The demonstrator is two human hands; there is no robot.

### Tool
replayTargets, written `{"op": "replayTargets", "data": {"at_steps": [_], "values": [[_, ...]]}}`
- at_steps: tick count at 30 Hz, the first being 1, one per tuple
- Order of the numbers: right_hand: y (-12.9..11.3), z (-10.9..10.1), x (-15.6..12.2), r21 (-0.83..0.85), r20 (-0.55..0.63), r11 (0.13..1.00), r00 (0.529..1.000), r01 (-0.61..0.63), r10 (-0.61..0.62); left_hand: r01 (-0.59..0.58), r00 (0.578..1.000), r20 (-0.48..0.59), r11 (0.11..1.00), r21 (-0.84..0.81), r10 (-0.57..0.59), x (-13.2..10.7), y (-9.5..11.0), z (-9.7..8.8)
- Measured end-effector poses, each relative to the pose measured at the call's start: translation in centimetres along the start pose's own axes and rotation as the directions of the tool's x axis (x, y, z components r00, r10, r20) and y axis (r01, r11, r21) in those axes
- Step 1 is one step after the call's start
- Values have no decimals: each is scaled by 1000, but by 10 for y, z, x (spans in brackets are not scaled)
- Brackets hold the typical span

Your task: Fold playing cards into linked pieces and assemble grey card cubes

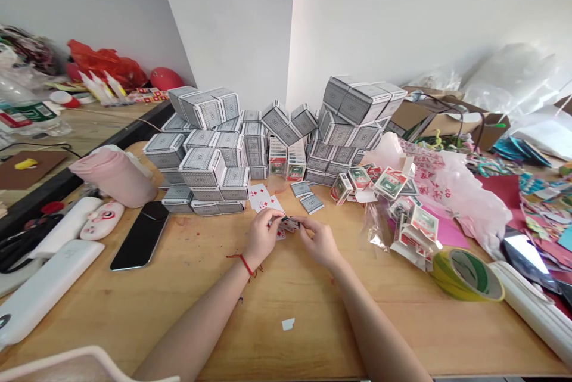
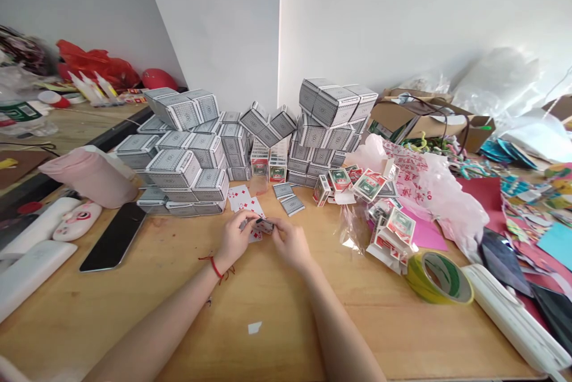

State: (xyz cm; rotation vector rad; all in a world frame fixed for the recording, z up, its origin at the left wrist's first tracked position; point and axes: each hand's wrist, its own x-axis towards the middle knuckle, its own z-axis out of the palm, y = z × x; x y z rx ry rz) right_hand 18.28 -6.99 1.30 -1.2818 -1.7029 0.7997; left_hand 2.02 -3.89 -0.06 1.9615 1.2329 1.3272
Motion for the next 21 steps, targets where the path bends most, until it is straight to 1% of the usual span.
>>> {"op": "replayTargets", "data": {"at_steps": [4, 9, 13, 17, 21], "values": [[4, -1, 0, -8, -13, 999, 999, 32, -32, -37, 999, 22, 999, 33, 36, -1, -3, -1], [9, 3, 1, -61, -110, 998, 993, 34, -40, -89, 994, 66, 995, 41, 87, -4, 3, -1], [12, 5, 1, -70, -149, 997, 988, 32, -42, -89, 993, 83, 996, 22, 87, -4, 7, 0], [16, 2, 3, -29, -156, 999, 987, 32, -36, -62, 995, 83, 998, -27, 64, -1, 7, -1], [19, -3, 4, -36, -110, 998, 992, 55, -59, -75, 990, 109, 992, -101, 86, 1, 5, -2]]}}
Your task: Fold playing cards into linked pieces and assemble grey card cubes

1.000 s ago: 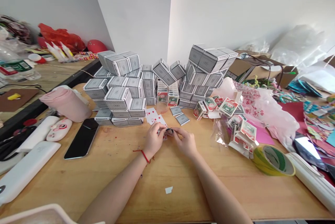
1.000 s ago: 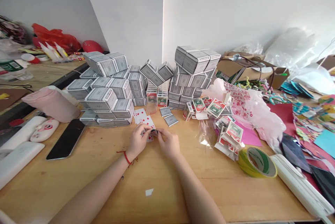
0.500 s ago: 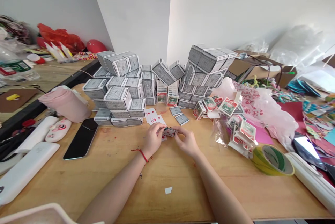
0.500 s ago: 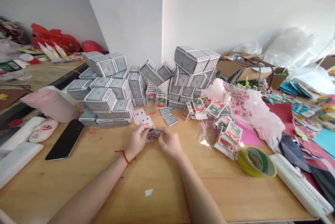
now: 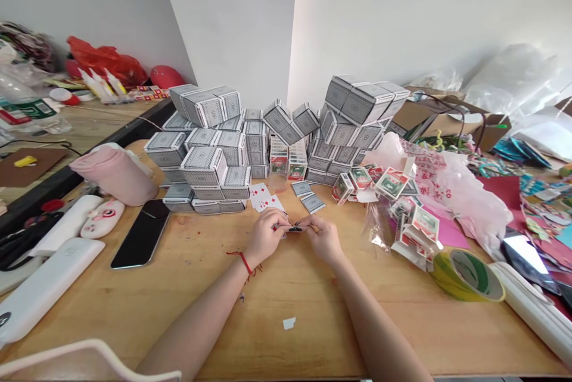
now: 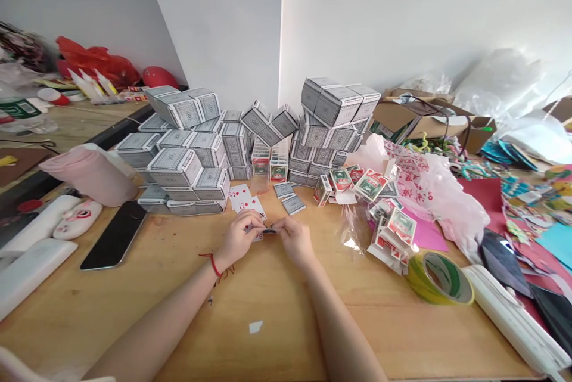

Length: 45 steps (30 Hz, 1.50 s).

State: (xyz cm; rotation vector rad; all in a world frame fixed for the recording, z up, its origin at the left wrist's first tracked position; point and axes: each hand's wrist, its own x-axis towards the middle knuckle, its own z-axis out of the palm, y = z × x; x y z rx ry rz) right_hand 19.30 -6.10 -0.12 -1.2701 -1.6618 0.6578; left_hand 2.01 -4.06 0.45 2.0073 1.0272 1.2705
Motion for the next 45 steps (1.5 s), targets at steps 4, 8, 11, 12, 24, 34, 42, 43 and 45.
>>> {"op": "replayTargets", "data": {"at_steps": [4, 8, 11, 12, 24, 34, 42, 43, 45], "values": [[1, -2, 0, -11, 6, 1000, 1000, 12, -12, -1, 999, 37, 1000, -25, 2, 0, -2, -1], [-1, -1, 0, 2, -2, 999, 999, 53, -53, 26, 999, 26, 999, -26, -25, 0, -3, -1], [-4, 0, 0, -5, 17, 993, 993, 119, -119, 19, 999, 49, 1000, -9, -19, 0, -2, -1], [-4, 1, 0, -13, 18, 991, 991, 136, -136, 14, 999, 52, 1000, -3, -14, 0, -3, -1], [-2, 4, 0, -117, -88, 989, 991, 93, -104, -3, 1000, 11, 1000, 27, 2, 0, -5, 1], [-1, 2, 2, -91, -65, 990, 991, 107, -113, -8, 1000, 5, 997, 74, 8, 0, -3, -1], [1, 6, -1, -58, -69, 990, 988, 132, -136, -17, 999, 46, 994, 104, 13, -2, -6, 0], [1, 6, -2, -61, -72, 990, 989, 128, -132, -13, 999, 45, 994, 110, 8, -3, -6, 0], [0, 6, -1, -67, -89, 992, 989, 111, -116, -5, 1000, 27, 993, 119, 1, -3, -5, 1]]}}
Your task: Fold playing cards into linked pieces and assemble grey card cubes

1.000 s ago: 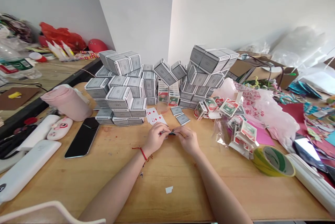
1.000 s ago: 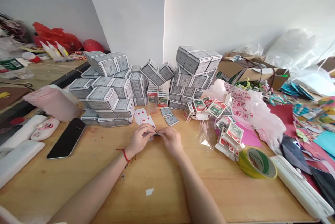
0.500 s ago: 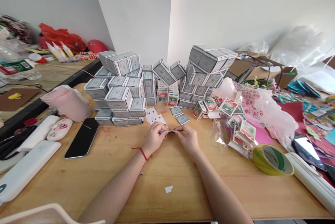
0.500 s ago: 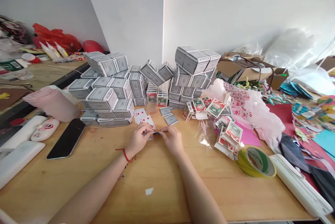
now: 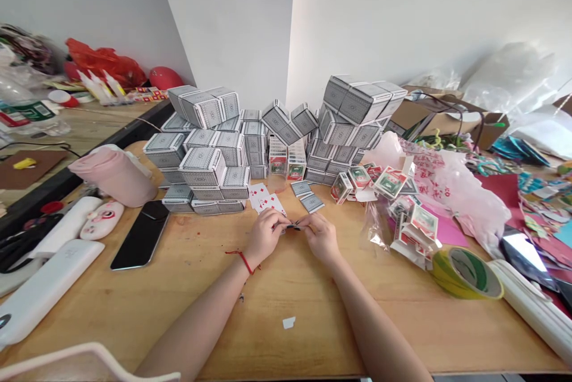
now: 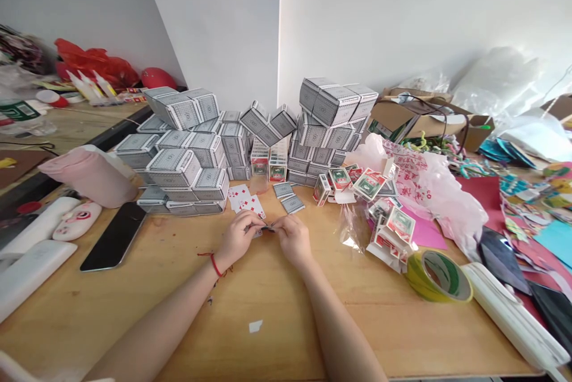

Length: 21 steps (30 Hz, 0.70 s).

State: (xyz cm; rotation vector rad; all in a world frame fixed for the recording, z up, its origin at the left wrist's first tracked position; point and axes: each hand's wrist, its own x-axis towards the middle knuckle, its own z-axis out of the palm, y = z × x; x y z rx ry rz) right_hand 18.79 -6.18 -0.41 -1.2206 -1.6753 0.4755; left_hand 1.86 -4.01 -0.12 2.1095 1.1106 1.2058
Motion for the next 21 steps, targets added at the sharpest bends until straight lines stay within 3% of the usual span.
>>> {"op": "replayTargets", "data": {"at_steps": [7, 21], "values": [[-2, 0, 1, -8, -45, 999, 998, -48, 48, 60, 993, -102, 997, 38, -56, 1, -1, 0], [-1, -4, 3, -38, -48, 998, 997, -57, 55, 18, 996, -88, 1000, 1, -18, 3, -6, -3]]}}
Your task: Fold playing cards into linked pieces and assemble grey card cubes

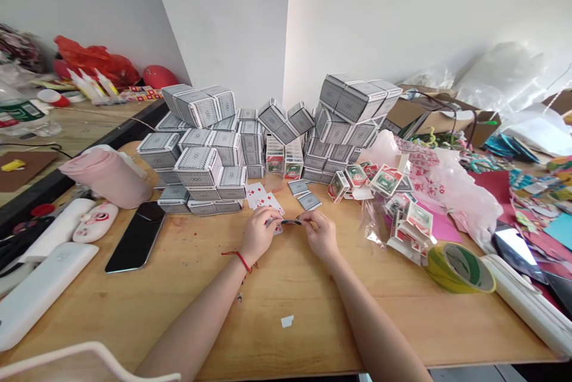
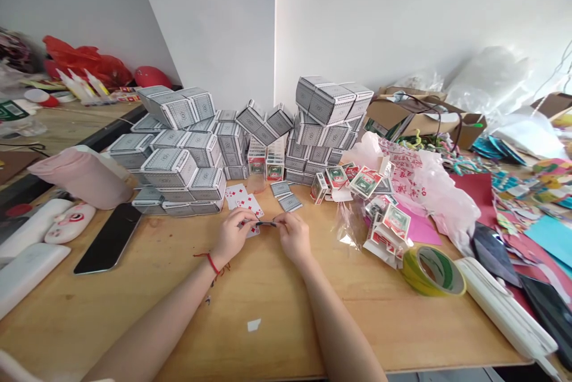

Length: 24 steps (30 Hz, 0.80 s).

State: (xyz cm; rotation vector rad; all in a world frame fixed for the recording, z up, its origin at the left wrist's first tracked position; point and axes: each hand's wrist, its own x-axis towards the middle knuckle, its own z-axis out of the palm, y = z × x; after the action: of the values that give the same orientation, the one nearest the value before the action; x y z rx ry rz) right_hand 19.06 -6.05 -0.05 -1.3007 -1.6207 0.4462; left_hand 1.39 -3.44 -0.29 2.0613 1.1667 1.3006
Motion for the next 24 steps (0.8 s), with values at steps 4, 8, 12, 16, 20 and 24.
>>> {"op": "replayTargets", "data": {"at_steps": [4, 8, 12, 16, 20, 24], "values": [[-2, -1, -2, -7, -4, 1000, 1000, -23, 23, -33, 999, -9, 999, 16, 33, -1, 4, 0], [-5, -1, -3, -3, -19, 1000, 1000, -9, 9, -56, 998, -2, 998, 36, 56, -2, 6, 0], [-6, 1, -3, 15, -19, 1000, 1000, 9, -9, -42, 999, -3, 999, 26, 42, -2, 6, 0], [-6, 3, -3, 38, 8, 999, 1000, 3, -3, -20, 1000, 3, 1000, 6, 20, -1, 6, -1], [-6, 4, -4, 54, 21, 999, 1000, 4, -5, -17, 999, 48, 1000, -17, 18, -2, 9, 0], [-10, 6, -5, 74, 44, 997, 999, 21, -24, -10, 994, 105, 999, -39, 14, -4, 10, 2]]}}
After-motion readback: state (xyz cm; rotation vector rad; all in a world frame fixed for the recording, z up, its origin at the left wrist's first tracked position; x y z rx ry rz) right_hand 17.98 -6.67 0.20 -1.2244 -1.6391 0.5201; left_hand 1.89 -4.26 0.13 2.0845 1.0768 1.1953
